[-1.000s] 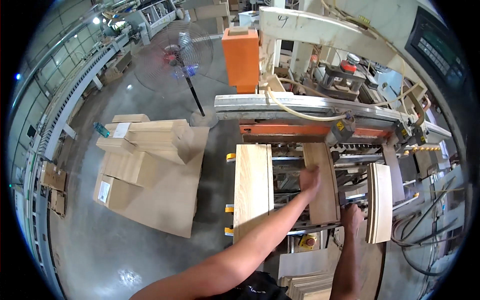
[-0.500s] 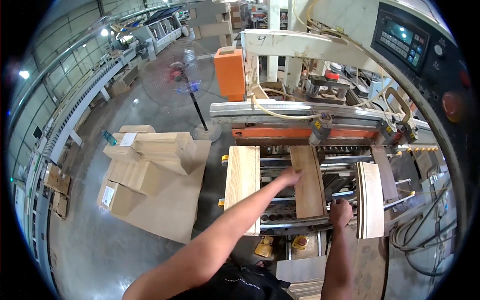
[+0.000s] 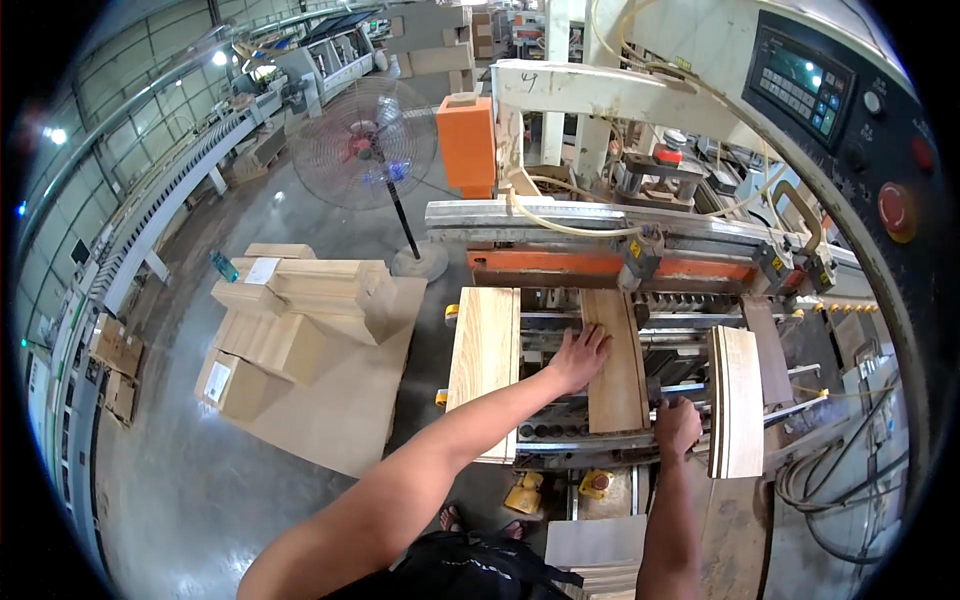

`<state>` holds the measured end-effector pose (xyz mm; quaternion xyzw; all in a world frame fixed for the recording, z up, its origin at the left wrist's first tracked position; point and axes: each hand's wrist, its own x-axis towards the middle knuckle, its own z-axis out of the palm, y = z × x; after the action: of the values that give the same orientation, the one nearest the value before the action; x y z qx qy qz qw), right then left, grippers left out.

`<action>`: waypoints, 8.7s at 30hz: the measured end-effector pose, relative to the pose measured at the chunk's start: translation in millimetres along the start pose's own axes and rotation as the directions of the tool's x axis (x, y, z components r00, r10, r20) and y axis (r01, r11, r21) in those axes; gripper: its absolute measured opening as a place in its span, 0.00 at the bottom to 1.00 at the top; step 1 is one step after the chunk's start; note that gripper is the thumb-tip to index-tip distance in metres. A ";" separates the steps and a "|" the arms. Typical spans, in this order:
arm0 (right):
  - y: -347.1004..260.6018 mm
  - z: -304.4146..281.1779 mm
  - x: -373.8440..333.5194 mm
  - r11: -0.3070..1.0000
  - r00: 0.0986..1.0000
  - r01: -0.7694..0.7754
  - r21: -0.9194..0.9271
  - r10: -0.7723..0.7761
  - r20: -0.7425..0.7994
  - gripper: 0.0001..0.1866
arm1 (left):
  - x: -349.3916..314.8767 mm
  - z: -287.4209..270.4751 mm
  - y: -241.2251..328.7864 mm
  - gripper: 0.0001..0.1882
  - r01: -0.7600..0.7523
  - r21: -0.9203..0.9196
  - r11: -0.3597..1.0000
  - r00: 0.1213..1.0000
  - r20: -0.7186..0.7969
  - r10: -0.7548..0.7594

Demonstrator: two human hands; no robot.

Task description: The person feeds wooden planks into a woodworking machine by hand, guiding the pieces along the track.

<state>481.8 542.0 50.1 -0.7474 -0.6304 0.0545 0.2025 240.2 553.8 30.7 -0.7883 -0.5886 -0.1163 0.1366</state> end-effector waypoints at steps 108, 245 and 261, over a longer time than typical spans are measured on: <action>-66.0 -5.9 -103.9 0.927 0.948 0.307 0.217 -0.319 0.020 0.46 | 31.7 14.2 3.2 0.31 0.619 -0.783 0.064 0.553 0.377 -0.743; -8.9 -38.1 9.6 0.982 0.927 0.014 -0.189 0.058 0.370 0.21 | 43.2 32.6 33.3 0.19 0.380 -0.811 -0.445 0.412 0.579 -0.704; 7.6 -18.4 8.3 0.997 0.984 -0.047 -0.062 0.056 0.169 0.16 | 7.3 -15.4 -18.3 0.29 0.001 -0.160 0.987 0.997 0.080 0.012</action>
<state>496.6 544.7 65.4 -0.7616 -0.6272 0.1052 0.1249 224.4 559.8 49.1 -0.8023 -0.5803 -0.1310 0.0496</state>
